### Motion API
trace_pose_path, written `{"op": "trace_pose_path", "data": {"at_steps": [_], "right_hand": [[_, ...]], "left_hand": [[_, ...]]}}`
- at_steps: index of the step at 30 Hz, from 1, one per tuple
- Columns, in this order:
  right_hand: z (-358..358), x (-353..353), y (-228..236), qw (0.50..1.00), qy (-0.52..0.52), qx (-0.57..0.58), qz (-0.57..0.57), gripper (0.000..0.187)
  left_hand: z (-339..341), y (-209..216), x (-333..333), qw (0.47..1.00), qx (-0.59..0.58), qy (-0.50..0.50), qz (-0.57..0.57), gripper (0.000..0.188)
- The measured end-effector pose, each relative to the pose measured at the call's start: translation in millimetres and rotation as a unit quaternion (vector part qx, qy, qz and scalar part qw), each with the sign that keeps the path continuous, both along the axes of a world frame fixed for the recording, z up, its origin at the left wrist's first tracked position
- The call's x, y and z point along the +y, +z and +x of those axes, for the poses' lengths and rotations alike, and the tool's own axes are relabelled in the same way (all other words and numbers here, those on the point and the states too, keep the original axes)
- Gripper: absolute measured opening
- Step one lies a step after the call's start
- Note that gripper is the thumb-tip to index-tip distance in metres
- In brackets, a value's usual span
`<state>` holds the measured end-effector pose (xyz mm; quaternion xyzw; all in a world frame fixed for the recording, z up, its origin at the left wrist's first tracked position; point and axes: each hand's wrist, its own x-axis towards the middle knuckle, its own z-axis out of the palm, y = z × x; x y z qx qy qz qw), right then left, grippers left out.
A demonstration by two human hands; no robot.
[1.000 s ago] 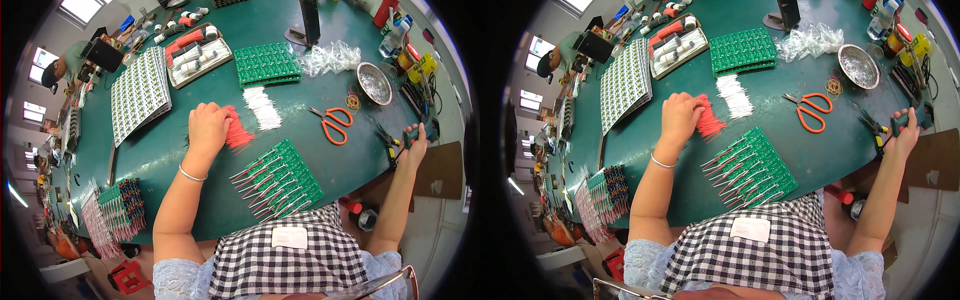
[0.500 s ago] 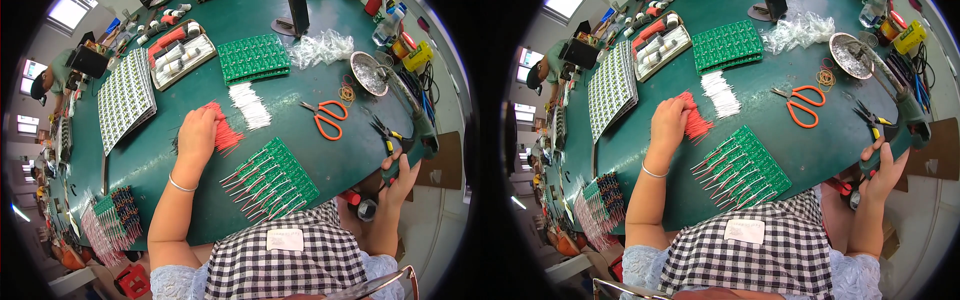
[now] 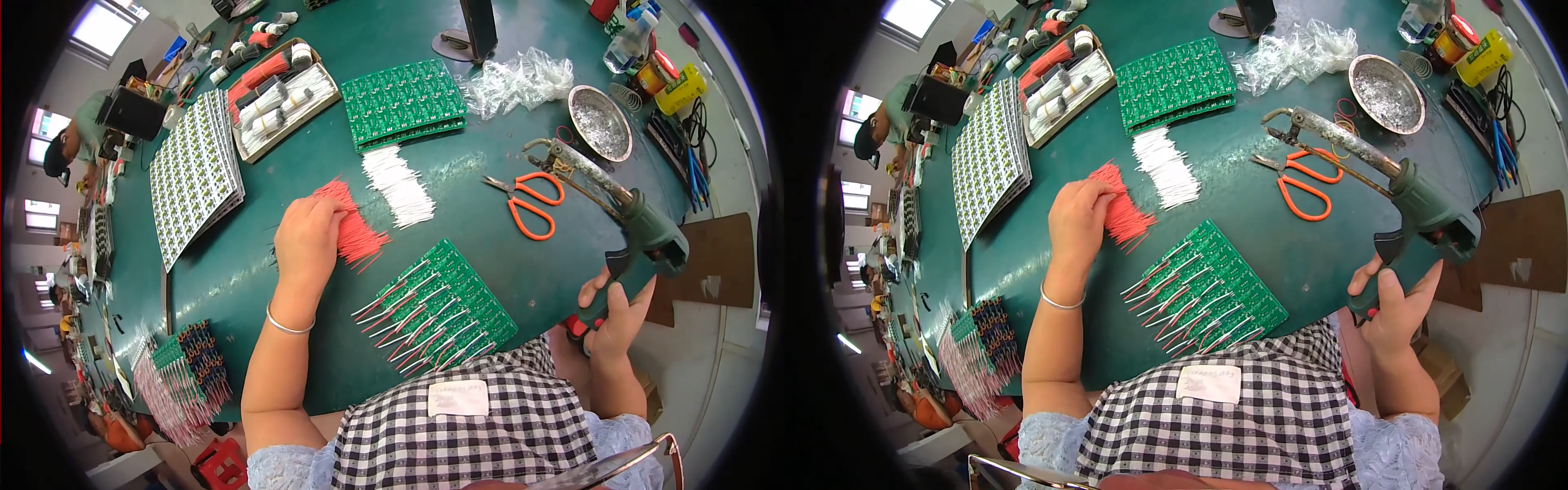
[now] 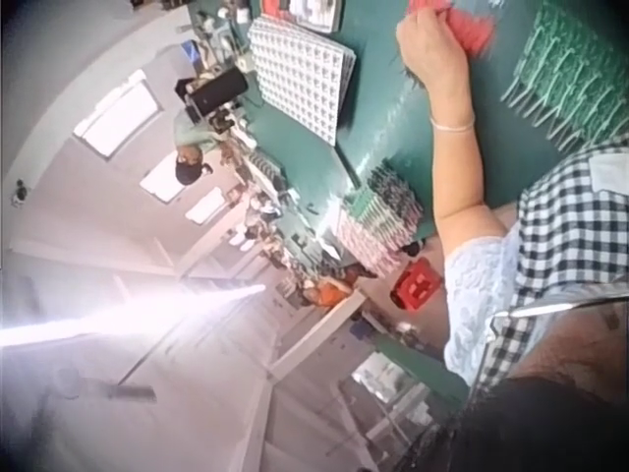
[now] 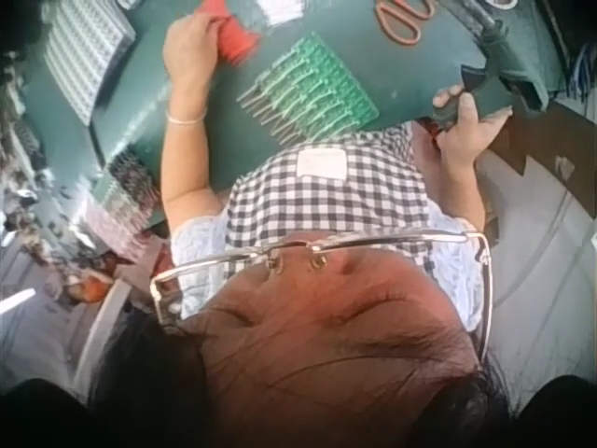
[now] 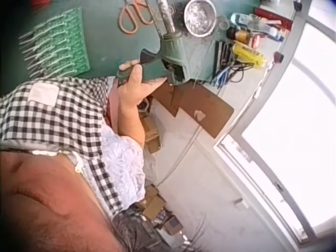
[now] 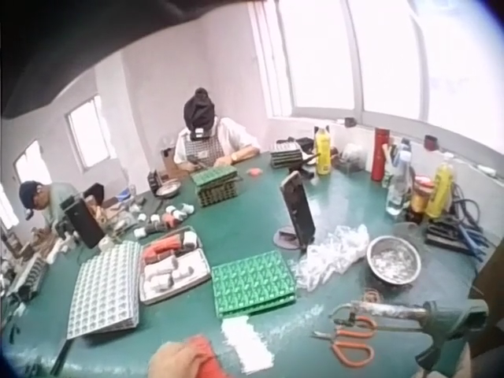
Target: The person solders wires and components onto green printed circuit boards using a handheld soldering gun and solder wire.
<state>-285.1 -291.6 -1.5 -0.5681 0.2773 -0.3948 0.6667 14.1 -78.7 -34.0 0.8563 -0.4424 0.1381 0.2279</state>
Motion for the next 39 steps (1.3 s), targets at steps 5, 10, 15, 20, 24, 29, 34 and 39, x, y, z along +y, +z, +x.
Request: {"op": "trace_pose_path", "data": {"at_steps": [5,10,15,20,24,29,34,39], "right_hand": [[7,7,-9,0.999,0.001,-0.034,0.008,0.045],[11,11,-14,0.999,0.024,-0.011,0.028,0.046],[12,13,-13,0.999,0.024,-0.009,0.031,0.047],[10,13,-18,0.998,0.045,-0.001,0.032,0.049],[9,17,-15,0.999,0.045,-0.009,0.026,0.048],[3,20,-26,0.994,0.042,-0.098,0.002,0.043],[3,28,-20,0.967,0.238,0.007,0.088,0.051],[14,39,0,0.944,0.325,0.005,0.060,0.061]], "left_hand": [[-4,4,-1,0.999,0.003,0.001,0.040,0.011],[-3,8,1,0.997,-0.058,-0.027,0.050,0.019],[-4,11,2,0.994,-0.078,-0.004,0.076,0.020],[-9,15,0,0.996,-0.045,0.037,0.070,0.015],[-11,21,4,0.998,-0.046,-0.024,-0.026,0.018],[-75,49,-5,0.755,0.616,-0.075,-0.210,0.013],[-131,33,-12,0.536,0.833,-0.085,-0.109,0.019],[-148,29,-17,0.491,0.860,-0.093,-0.101,0.019]]}}
